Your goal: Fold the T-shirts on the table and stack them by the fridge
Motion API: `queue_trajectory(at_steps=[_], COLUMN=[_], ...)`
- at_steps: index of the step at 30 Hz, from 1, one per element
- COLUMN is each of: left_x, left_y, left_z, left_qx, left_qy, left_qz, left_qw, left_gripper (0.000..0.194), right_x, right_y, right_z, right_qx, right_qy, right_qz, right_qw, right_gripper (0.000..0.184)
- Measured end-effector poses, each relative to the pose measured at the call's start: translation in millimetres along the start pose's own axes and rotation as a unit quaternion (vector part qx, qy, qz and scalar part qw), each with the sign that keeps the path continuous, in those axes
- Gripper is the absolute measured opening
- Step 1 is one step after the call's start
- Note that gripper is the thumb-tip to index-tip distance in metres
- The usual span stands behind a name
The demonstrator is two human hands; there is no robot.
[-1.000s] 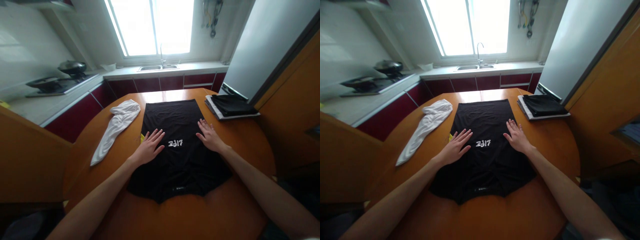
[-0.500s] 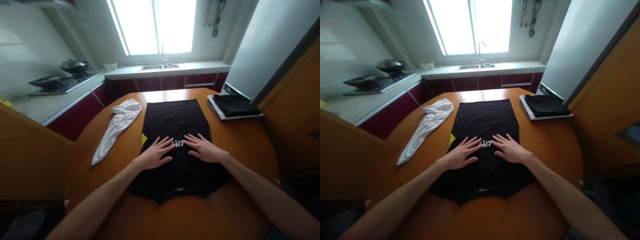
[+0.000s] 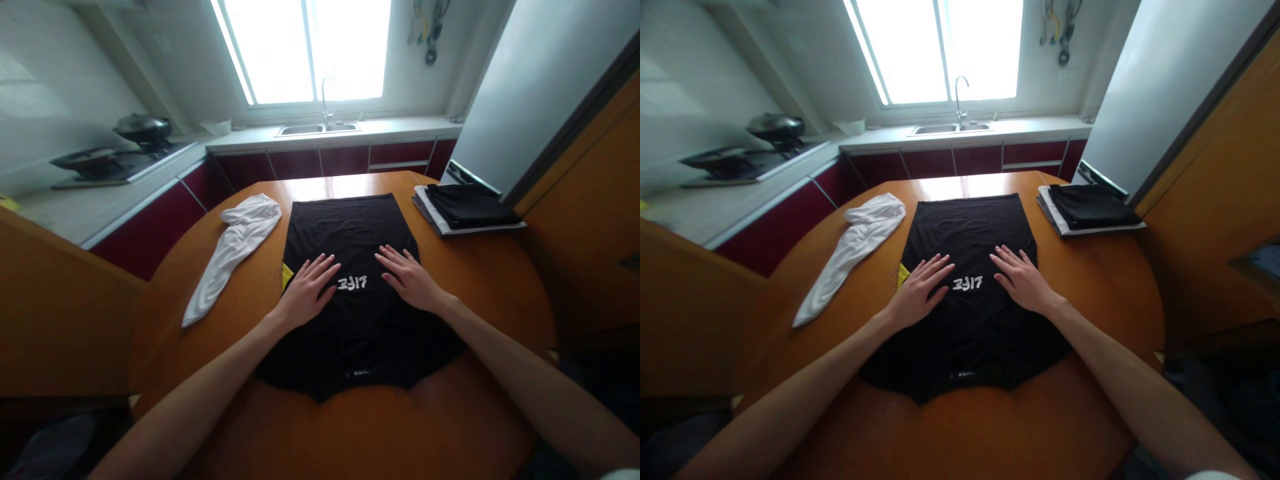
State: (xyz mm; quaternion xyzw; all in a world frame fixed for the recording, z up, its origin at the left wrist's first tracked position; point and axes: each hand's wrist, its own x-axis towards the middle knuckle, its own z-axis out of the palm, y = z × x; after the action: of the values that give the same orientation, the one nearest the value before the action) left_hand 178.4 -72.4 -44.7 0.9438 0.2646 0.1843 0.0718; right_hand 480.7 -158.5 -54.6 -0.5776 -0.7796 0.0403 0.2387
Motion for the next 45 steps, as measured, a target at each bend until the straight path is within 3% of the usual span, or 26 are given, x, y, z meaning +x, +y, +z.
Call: queue_trajectory(at_steps=[3,6,9,13,15,26,36,42,45], left_x=[-1.3,-4.3,-6.2,-6.5,-6.5,-6.0,-6.6,-6.5,-6.4], left_y=[-8.0,-14.1,-17.1,-18.7,-19.2,-19.4,-20.8,-21.1,-21.6], left_z=[8.6,18.1,23.9,25.4,25.3,24.0,25.0,25.0,25.6], left_qx=[0.015,0.036,0.053,0.066,0.071,0.072,0.058,0.055,0.054], left_qy=[0.02,-0.022,-0.058,-0.07,-0.073,-0.08,-0.069,-0.07,-0.071], left_qz=[-0.058,-0.085,-0.091,-0.092,-0.091,-0.095,-0.085,-0.085,-0.084], left_qw=[0.998,0.996,0.993,0.991,0.991,0.99,0.992,0.992,0.992], left_gripper=[0.053,0.059,0.063,0.062,0.061,0.062,0.061,0.06,0.06], right_x=[2.1,3.1,1.5,-2.9,-3.5,-0.1,-1.0,2.9,1.6], right_y=[6.3,8.4,8.6,10.3,11.1,23.9,24.5,7.0,3.2], right_z=[-2.0,-2.7,3.9,18.7,22.2,5.2,10.0,6.6,11.6], right_qx=[0.003,0.001,-0.024,-0.082,-0.098,-0.071,-0.046,-0.055,-0.072], right_qy=[0.076,0.106,0.061,-0.037,-0.053,0.039,0.058,0.097,0.061], right_qz=[0.055,0.088,0.107,0.159,0.174,0.244,0.221,0.152,0.14], right_qw=[0.996,0.99,0.992,0.983,0.978,0.966,0.972,0.982,0.986], right_gripper=[0.048,0.048,0.051,0.065,0.069,0.068,0.067,0.066,0.068])
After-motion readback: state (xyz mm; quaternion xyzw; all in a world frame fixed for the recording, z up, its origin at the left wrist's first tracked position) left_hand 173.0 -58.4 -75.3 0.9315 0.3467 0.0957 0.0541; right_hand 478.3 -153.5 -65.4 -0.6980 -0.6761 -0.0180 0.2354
